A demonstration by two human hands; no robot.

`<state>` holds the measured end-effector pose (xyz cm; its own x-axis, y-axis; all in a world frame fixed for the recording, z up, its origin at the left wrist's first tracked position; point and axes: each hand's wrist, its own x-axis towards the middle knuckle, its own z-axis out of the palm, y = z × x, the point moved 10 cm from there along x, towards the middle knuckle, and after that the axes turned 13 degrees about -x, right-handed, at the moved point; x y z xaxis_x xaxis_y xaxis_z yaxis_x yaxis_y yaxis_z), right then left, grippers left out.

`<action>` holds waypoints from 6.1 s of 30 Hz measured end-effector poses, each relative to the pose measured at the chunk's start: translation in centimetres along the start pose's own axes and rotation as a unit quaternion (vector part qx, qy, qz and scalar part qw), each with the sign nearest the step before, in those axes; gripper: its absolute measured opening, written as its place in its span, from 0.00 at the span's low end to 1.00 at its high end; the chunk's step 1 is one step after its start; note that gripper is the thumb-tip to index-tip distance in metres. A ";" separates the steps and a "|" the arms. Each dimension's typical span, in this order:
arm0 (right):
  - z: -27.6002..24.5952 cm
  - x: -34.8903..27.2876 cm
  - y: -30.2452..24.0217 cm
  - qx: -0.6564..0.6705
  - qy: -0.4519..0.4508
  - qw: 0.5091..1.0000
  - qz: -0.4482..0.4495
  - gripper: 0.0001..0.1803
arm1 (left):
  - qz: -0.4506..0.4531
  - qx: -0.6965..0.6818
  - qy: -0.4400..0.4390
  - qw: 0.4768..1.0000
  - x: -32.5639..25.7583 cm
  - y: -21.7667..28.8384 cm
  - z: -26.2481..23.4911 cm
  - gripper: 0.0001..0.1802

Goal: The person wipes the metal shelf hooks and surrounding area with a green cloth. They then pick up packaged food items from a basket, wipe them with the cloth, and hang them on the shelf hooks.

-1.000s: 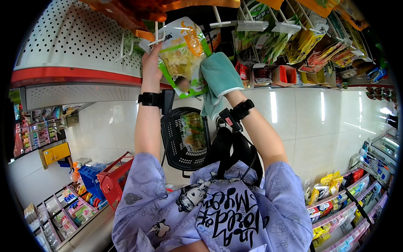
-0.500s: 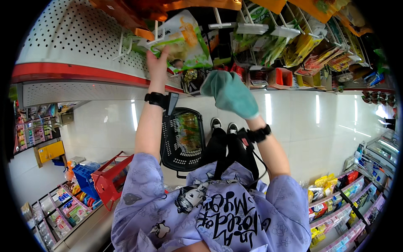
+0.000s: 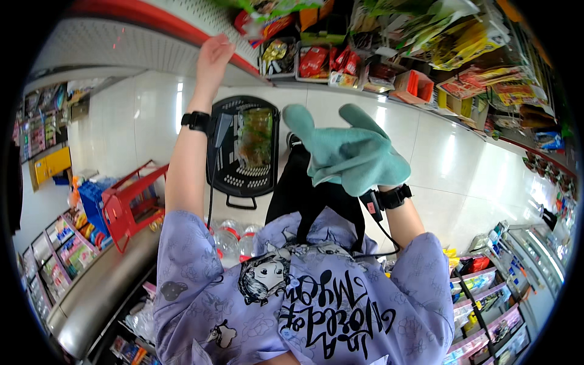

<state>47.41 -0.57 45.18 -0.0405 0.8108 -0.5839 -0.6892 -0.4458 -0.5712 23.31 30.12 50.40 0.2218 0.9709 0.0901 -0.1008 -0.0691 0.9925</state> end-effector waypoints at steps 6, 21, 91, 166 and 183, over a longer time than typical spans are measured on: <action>1.9 -0.5 4.3 -0.050 -0.058 0.996 -0.040 0.21 | -0.319 0.095 0.042 0.942 -19.1 -15.0 -14.4 0.17; -20.9 9.1 18.0 -0.103 0.172 0.974 -0.105 0.23 | -0.427 0.561 -0.282 0.651 -35.2 -55.0 -23.8 0.28; 26.0 -13.0 4.4 -0.535 -0.048 0.706 -0.461 0.13 | -0.194 -0.477 -0.044 0.856 -33.2 12.4 0.1 0.33; 13.0 -4.6 -5.2 -0.515 -0.058 0.731 -0.444 0.24 | -0.131 -0.347 -0.092 0.924 -9.5 10.8 6.2 0.18; 11.6 9.0 -12.3 -0.413 -0.120 0.811 -0.397 0.24 | -0.043 -0.198 0.080 0.976 5.9 11.6 7.5 0.15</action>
<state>47.19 16.62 53.62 -0.0299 0.9729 0.2291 0.1491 0.2310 -0.9615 30.72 33.34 63.10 0.0945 0.9948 -0.0385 -0.4618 0.0781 0.8835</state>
